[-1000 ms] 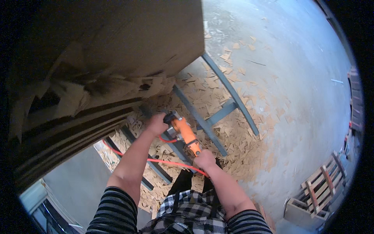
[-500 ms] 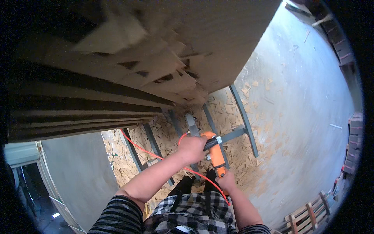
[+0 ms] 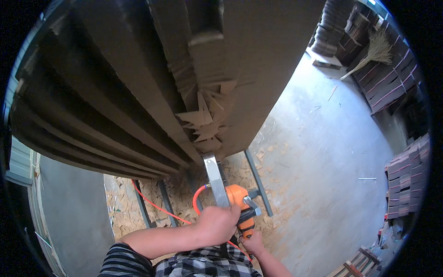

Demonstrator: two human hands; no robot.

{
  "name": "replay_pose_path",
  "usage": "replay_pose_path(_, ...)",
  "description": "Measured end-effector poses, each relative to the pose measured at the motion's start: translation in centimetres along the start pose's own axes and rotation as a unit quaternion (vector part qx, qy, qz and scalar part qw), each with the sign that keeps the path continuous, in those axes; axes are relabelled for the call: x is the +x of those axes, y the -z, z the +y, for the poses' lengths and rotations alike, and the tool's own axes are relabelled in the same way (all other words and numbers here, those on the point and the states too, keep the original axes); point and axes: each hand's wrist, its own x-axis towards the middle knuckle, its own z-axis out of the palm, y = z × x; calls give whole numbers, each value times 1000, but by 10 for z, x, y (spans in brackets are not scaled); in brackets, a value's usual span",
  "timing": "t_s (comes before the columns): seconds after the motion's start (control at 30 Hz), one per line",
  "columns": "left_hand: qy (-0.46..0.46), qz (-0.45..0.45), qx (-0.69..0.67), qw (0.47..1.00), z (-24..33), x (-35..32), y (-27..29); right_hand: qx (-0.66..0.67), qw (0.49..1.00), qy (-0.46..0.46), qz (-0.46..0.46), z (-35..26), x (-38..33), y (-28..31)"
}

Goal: The person uses a pneumatic oscillating tool to cut a stack of large cardboard sheets. They repeatedly reposition the tool and the stack to continue cutting along the edges.

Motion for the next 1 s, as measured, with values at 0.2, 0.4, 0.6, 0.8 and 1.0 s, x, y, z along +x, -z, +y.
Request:
replay_pose_path(0.2,-119,130,62,982,66,-18,74,-30,971,209,110,-132,-23,38)
replay_pose_path(0.4,-177,206,150,951,100,2,169,-23,965,224,132,-228,-17,69)
replay_pose_path(0.6,-120,214,179,953,108,22,236,29,970,216,103,-268,-14,89)
replay_pose_path(0.8,-75,162,126,976,99,30,233,35,989,129,57,-277,-28,86)
replay_pose_path(1.0,-69,132,118,982,81,32,210,-17,982,179,62,-246,-8,85)
